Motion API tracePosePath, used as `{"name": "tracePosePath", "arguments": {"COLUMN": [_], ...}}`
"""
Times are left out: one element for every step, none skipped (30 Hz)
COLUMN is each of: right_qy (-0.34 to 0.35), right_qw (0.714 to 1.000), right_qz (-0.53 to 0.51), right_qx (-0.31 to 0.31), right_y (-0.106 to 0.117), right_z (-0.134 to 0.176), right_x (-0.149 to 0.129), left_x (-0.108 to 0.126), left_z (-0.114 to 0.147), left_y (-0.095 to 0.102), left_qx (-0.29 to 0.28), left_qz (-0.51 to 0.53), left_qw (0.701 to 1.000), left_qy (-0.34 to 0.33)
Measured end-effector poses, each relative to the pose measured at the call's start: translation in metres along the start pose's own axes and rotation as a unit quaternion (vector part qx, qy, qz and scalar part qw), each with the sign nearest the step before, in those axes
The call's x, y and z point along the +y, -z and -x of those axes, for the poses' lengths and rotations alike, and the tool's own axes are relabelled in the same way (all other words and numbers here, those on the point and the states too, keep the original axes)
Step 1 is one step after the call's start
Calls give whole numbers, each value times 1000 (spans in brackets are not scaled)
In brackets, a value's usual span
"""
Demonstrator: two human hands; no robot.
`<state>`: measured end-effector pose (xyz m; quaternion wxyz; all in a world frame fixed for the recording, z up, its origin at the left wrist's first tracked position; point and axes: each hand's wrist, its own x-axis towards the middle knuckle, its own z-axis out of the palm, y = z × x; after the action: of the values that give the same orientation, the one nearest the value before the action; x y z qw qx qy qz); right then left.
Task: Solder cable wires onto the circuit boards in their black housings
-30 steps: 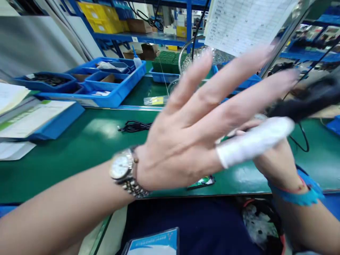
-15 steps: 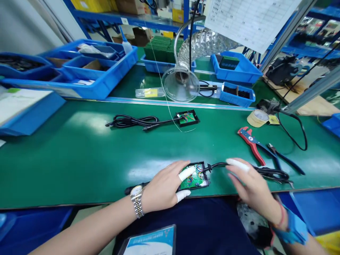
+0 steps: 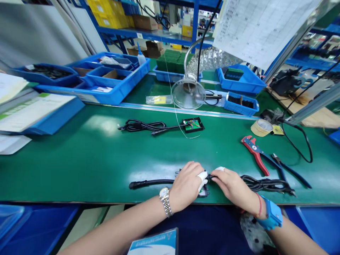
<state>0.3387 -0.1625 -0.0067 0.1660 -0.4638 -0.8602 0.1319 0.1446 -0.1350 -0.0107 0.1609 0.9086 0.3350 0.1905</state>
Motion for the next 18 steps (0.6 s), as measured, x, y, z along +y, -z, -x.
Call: {"name": "tracePosePath", "arguments": {"right_qy": [10, 27, 53, 82, 111, 140, 164, 183, 200, 214, 225, 229, 226, 211, 182, 142, 91, 31], "right_qw": [1000, 998, 995, 988, 979, 968, 957, 948, 940, 934, 931, 930, 934, 942, 955, 970, 985, 997], "right_qz": [16, 42, 76, 113, 148, 177, 199, 215, 228, 238, 245, 248, 244, 234, 214, 182, 136, 74], "right_qx": [11, 28, 48, 69, 90, 111, 131, 147, 156, 158, 154, 144, 131, 114, 96, 73, 47, 11], "right_y": [-2, -4, -7, -10, -12, -13, -14, -14, -13, -12, -11, -10, -10, -10, -10, -10, -9, -8], "right_z": [1, 1, 2, 2, 1, 1, -1, -2, -3, -4, -5, -5, -5, -6, -6, -8, -9, -12], "right_x": [-2, -3, -3, -3, -2, 0, 2, 5, 7, 9, 11, 12, 13, 12, 11, 9, 6, 3], "left_x": [0, -1, -2, -3, -4, -5, -7, -7, -8, -8, -9, -9, -9, -9, -9, -9, -8, -8], "left_z": [-1, -1, -1, -1, -1, -1, -2, -2, -2, -2, -2, -2, -2, -2, -1, -1, -1, -1], "left_y": [-2, -3, -5, -5, -6, -6, -6, -6, -6, -7, -7, -8, -9, -11, -12, -13, -14, -15], "left_qx": [4, 5, 1, -3, -7, -11, -13, -15, -14, -12, -9, -4, 3, 10, 16, 20, 24, 28], "left_qz": [2, 6, 13, 20, 26, 31, 33, 35, 35, 34, 31, 27, 23, 19, 17, 17, 18, 19], "left_qw": [1000, 1000, 1000, 1000, 1000, 999, 999, 999, 999, 999, 999, 1000, 1000, 1000, 1000, 1000, 999, 999], "left_qy": [4, 8, 9, 9, 7, 4, 2, 1, 3, 5, 7, 9, 10, 7, 2, -3, -9, -12]}}
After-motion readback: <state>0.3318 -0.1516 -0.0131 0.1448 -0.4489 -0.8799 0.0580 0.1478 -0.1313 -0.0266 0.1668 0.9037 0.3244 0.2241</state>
